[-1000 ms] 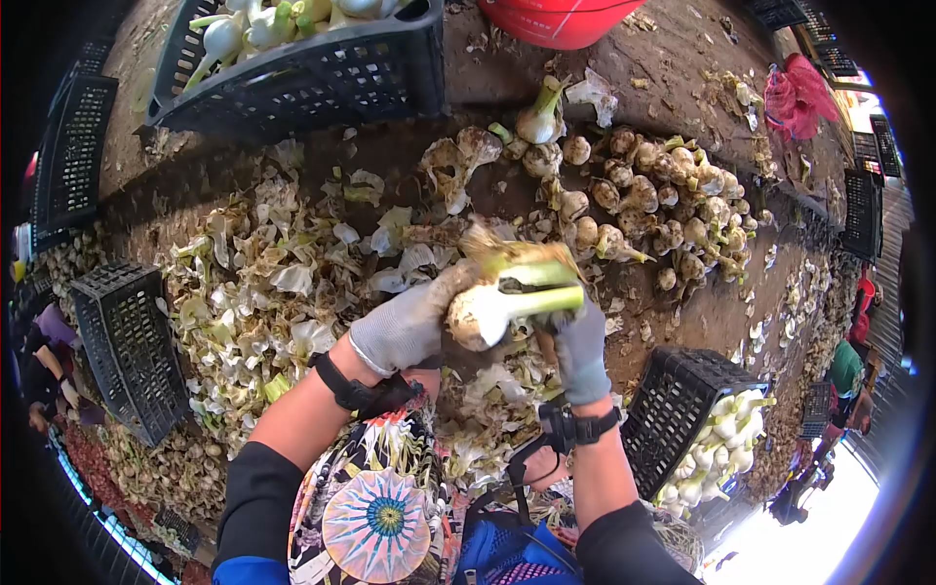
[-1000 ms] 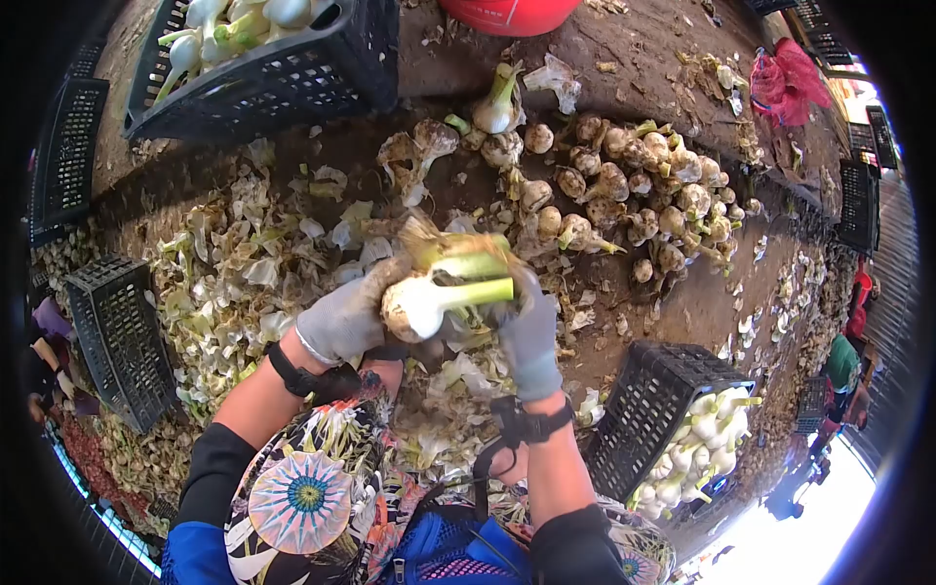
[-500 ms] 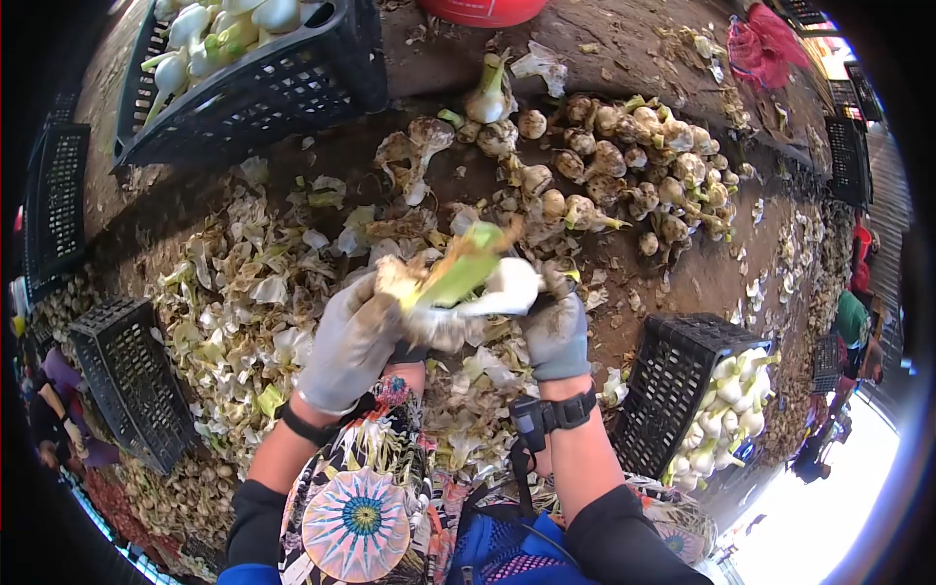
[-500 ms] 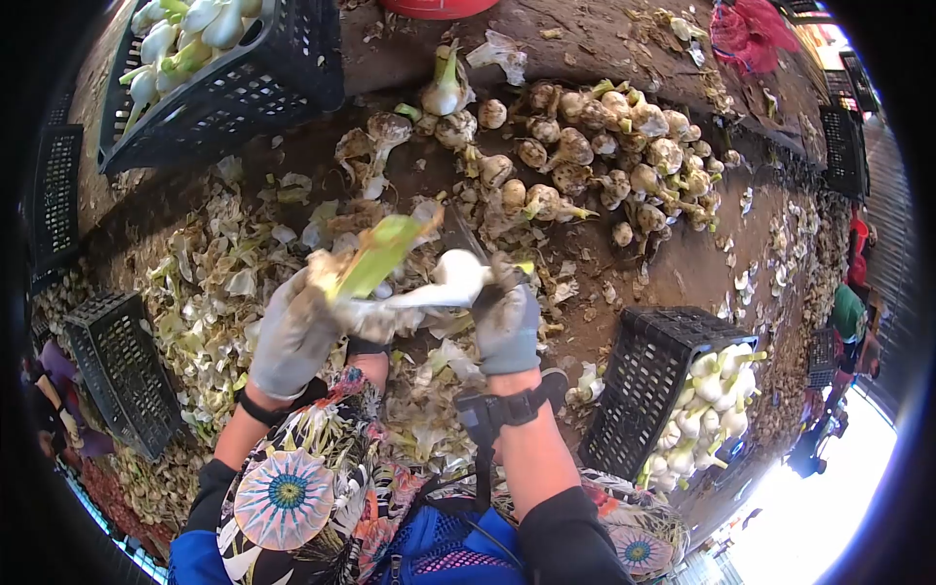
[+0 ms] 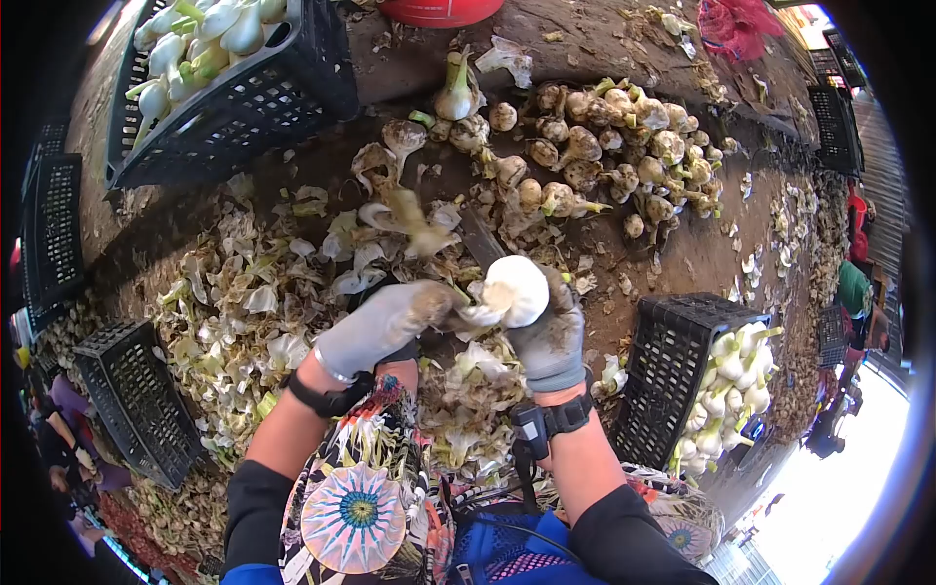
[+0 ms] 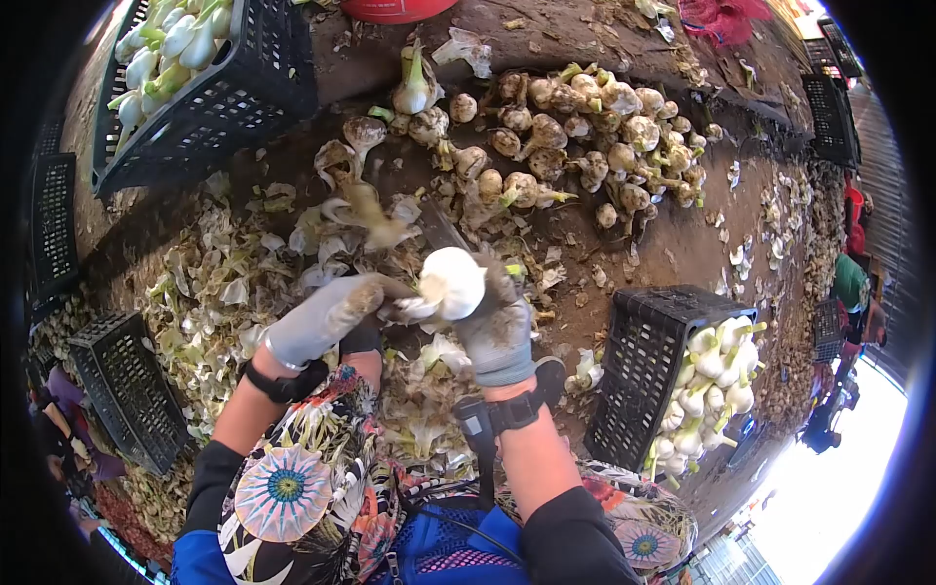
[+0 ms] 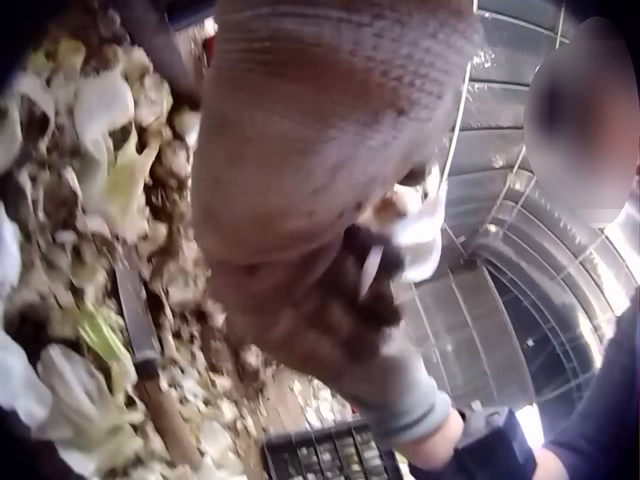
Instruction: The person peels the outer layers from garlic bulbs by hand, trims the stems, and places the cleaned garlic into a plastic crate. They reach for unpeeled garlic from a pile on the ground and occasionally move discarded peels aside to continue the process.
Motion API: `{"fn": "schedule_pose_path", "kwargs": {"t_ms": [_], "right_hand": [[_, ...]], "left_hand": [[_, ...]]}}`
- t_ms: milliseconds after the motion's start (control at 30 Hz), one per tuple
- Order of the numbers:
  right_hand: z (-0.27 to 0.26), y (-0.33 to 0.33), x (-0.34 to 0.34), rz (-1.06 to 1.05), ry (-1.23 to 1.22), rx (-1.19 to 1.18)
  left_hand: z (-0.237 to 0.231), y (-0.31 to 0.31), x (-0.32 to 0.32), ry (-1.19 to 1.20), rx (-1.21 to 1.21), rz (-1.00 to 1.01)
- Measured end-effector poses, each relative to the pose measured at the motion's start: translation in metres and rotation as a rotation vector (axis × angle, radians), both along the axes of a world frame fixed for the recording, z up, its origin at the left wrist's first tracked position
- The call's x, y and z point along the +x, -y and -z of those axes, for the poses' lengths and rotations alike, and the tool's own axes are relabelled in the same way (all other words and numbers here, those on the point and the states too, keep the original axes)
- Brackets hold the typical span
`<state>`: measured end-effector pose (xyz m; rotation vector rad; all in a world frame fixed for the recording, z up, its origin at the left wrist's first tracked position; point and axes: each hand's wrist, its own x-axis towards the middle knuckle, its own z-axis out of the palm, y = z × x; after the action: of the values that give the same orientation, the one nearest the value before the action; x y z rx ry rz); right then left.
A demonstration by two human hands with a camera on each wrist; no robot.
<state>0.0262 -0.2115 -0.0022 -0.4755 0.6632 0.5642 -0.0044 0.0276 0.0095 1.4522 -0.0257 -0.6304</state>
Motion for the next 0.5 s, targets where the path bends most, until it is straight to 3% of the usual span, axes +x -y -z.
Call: {"fn": "schedule_pose_path", "kwargs": {"t_ms": [33,100,167,200,233,300,367,433,467,500], "right_hand": [[-0.011,-0.006,-0.002,-0.042,0.046,0.07],[-0.014,-0.006,-0.007,-0.062,0.099,0.093],[-0.002,0.004,-0.005,0.067,0.201,-0.116],[0.01,0.02,-0.005,-0.014,0.318,-0.418],[-0.003,0.029,-0.008,-0.055,0.215,-0.545],[-0.018,0.047,-0.015,0.056,0.219,-0.348],[-0.033,0.055,-0.026,0.199,0.159,0.003],[-0.079,0.053,-0.022,0.089,0.26,0.135],[-0.085,0.052,-0.024,0.097,0.335,0.111],[-0.089,0.049,-0.029,0.103,0.403,0.089]], "left_hand": [[0.015,0.011,-0.007,-0.171,-0.278,-0.006],[0.0,0.024,0.01,-0.226,-0.195,0.07],[-0.018,0.026,0.018,-0.308,-0.52,-0.107],[-0.042,0.028,0.025,-0.288,-0.628,-0.239],[-0.058,0.026,0.032,-0.227,-0.641,-0.231],[-0.074,0.022,0.045,-0.104,-0.462,-0.12],[-0.075,0.04,0.048,-0.049,-0.053,-0.058],[-0.083,0.043,0.048,0.119,0.031,0.292],[-0.067,0.049,0.04,0.117,-0.129,0.353],[-0.065,0.05,0.041,0.116,-0.139,0.462]]}}
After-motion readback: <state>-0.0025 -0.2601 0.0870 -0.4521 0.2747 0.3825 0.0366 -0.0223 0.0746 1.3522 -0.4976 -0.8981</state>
